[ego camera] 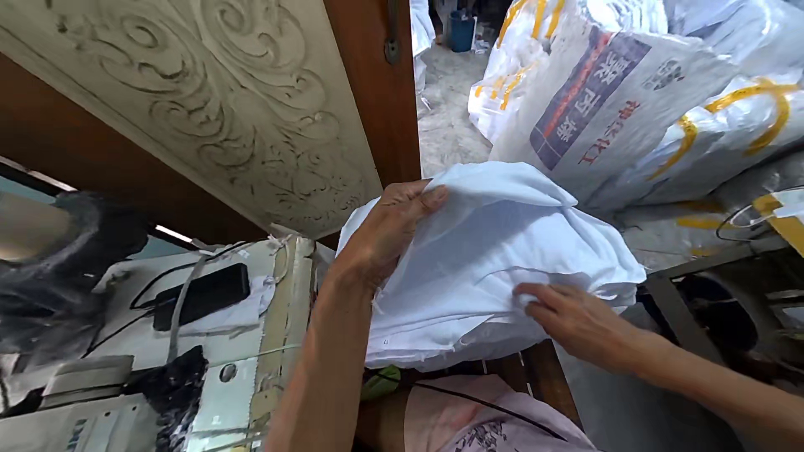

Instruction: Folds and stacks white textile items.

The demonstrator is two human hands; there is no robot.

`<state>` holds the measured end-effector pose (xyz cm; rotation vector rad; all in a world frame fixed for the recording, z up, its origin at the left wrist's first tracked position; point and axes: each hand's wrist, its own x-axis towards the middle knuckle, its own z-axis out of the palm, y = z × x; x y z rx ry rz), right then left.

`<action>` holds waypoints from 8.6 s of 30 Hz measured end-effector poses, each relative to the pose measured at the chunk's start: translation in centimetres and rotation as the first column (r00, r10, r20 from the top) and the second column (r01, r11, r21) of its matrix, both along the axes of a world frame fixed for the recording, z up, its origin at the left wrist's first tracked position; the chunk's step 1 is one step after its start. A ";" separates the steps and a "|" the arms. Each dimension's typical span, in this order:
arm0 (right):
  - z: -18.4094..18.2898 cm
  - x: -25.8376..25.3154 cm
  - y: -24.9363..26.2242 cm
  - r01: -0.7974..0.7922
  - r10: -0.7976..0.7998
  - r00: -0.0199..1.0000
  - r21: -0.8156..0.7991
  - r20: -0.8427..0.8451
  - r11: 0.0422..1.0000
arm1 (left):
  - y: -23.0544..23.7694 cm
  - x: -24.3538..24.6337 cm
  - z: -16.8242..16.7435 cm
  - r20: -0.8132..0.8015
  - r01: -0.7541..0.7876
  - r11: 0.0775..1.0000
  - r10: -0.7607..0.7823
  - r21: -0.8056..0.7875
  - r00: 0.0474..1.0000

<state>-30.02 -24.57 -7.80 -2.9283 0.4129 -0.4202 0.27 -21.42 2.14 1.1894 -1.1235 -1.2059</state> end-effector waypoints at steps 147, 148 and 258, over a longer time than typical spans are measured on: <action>3.6 -2.0 -3.4 0.036 -0.036 0.999 0.095 -0.001 0.995 | 0.2 0.8 -1.3 0.758 0.029 0.998 -0.061 0.055 0.650; 3.8 -1.7 -4.9 0.110 -0.111 0.994 0.100 0.006 0.989 | -0.9 1.2 -0.8 0.789 0.058 0.998 -0.056 0.027 0.612; 6.6 11.7 -15.3 0.256 -0.283 0.956 -0.252 -0.073 0.933 | 5.9 -0.6 -9.9 0.706 -0.297 0.937 0.084 0.185 0.704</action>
